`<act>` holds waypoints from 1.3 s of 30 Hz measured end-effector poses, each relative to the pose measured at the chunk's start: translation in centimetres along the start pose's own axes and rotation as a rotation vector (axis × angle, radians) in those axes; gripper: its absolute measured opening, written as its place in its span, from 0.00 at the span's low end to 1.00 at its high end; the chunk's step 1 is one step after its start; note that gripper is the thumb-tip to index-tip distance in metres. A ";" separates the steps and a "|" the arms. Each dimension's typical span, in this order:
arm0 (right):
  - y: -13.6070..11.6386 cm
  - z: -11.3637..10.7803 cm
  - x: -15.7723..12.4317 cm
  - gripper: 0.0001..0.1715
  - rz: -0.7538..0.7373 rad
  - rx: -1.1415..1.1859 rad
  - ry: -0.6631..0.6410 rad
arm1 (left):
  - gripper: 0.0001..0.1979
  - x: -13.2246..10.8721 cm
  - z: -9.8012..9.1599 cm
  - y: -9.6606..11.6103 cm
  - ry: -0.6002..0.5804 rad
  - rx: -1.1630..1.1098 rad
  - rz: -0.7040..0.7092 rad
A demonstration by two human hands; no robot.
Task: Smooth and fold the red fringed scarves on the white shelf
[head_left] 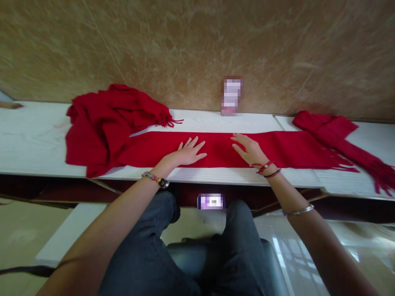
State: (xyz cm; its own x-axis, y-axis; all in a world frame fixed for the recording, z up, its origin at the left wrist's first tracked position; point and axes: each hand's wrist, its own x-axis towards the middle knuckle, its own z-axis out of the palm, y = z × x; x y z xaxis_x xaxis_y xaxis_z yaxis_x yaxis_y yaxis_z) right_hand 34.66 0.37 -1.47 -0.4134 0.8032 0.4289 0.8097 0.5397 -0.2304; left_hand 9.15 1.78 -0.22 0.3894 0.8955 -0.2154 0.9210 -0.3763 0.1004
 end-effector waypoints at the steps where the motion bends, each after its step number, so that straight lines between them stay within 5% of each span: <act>1: -0.3 -0.4 -0.3 0.23 -0.021 -0.001 -0.015 | 0.33 0.6 -0.6 -0.1 -0.003 0.008 0.004; 9: -5.4 -1.4 -2.9 0.16 -0.106 -0.211 -0.300 | 0.30 7.6 -5.2 1.3 -0.045 0.122 0.265; 16: -6.9 -1.9 -2.1 0.16 -0.198 -0.363 -0.428 | 0.24 11.2 -5.6 3.7 -0.015 0.043 0.197; 29: -6.6 -0.5 -3.3 0.09 -0.094 -0.464 -0.119 | 0.17 13.0 -5.1 3.2 -0.009 -0.149 0.227; 39: -6.4 -1.3 -3.9 0.12 -0.057 -0.515 -0.166 | 0.12 14.5 -3.0 5.0 0.135 -0.344 0.223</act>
State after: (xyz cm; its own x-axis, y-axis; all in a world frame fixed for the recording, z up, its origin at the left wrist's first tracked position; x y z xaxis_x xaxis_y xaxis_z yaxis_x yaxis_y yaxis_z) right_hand 31.61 -6.59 -0.52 -0.4893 0.8275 0.2752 0.8661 0.4242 0.2646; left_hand 19.33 13.57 0.07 0.5530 0.8328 -0.0252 0.7490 -0.4836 0.4529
